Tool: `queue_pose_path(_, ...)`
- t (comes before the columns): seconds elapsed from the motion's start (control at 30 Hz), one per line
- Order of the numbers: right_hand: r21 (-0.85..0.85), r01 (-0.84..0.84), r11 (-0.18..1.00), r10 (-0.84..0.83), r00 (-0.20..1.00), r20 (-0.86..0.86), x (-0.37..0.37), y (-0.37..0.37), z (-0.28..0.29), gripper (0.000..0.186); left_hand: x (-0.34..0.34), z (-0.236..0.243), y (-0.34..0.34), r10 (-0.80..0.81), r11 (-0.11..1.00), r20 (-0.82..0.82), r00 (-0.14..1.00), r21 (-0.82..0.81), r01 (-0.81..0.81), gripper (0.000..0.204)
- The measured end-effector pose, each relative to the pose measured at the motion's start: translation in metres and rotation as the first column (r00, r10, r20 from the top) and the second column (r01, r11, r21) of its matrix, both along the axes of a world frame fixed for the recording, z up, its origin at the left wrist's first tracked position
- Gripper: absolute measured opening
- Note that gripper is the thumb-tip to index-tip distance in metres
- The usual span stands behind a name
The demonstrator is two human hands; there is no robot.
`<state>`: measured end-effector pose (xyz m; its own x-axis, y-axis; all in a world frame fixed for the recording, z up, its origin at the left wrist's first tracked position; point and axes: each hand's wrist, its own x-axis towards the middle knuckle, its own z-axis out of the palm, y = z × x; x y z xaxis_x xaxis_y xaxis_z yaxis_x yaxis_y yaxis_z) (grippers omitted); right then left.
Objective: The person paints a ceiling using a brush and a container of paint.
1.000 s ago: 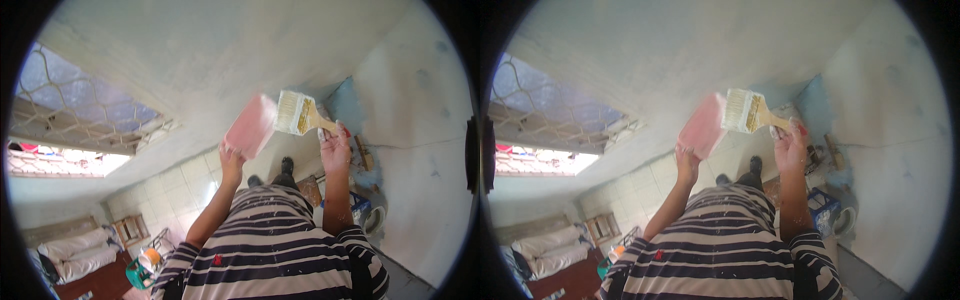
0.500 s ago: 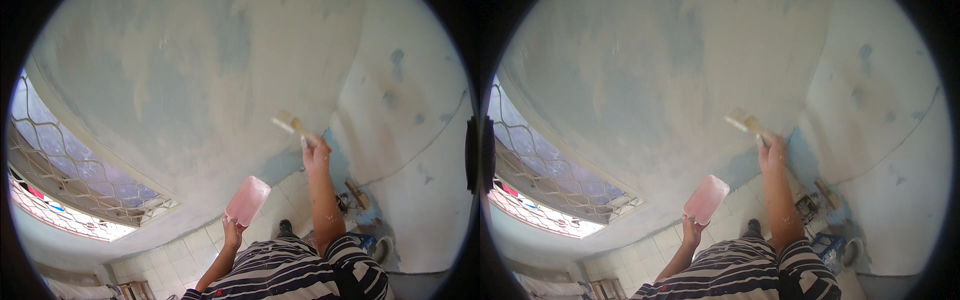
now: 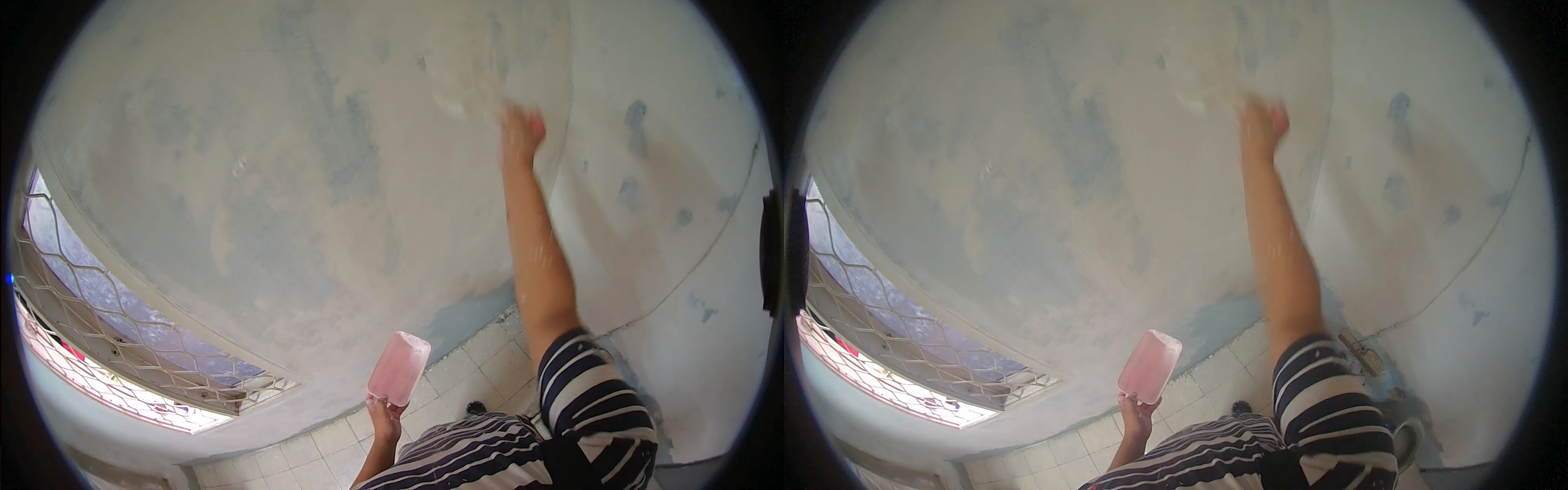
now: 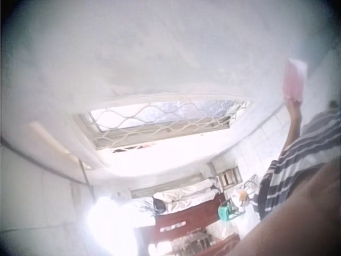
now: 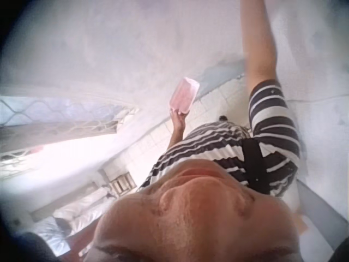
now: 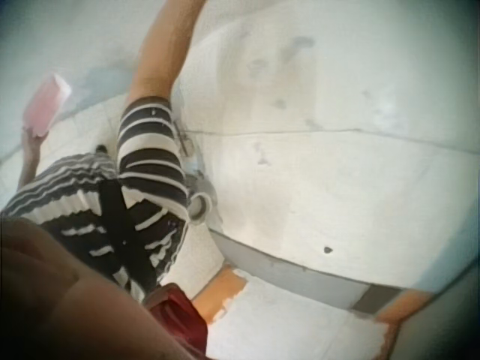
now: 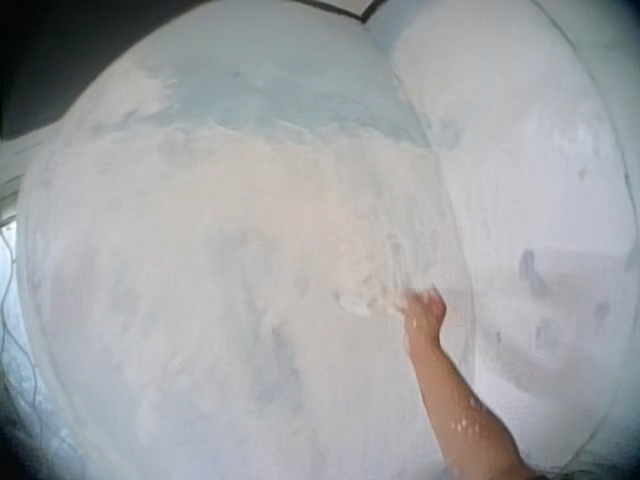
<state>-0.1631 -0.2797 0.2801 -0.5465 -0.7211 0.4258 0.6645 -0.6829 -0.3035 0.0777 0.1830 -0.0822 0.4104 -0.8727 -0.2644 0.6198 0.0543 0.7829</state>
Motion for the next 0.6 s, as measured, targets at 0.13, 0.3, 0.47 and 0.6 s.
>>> queue_pose_path(0.13, 0.453, 0.113, 0.884, -0.032, 0.983, -0.183, 0.003, 0.041, -0.224, 0.022, -0.02, 0.002, -0.014, 0.0, 1.0, -0.024, 1.0, -0.008, 0.0, 0.049)
queue_pose_path(0.3, 0.526, 0.073, 0.847, -0.012, 0.993, -0.12, 0.014, 0.054, -0.22, 0.021, -0.025, 0.007, -0.032, 0.015, 1.0, 0.01, 1.0, -0.027, -0.015, 0.047)
queue_pose_path(0.47, -0.179, -0.042, 0.983, 0.034, 0.998, -0.048, 0.031, 0.026, 0.054, 0.027, -0.035, 0.005, -0.042, 0.051, 0.998, 0.017, 0.999, -0.021, -0.051, 0.046)
queue_pose_path(0.6, -0.34, 0.136, 0.93, -0.172, 0.982, -0.079, 0.036, 0.024, 0.195, 0.032, -0.041, 0.01, -0.056, 0.05, 0.999, 0.022, 0.999, -0.022, -0.05, 0.047)
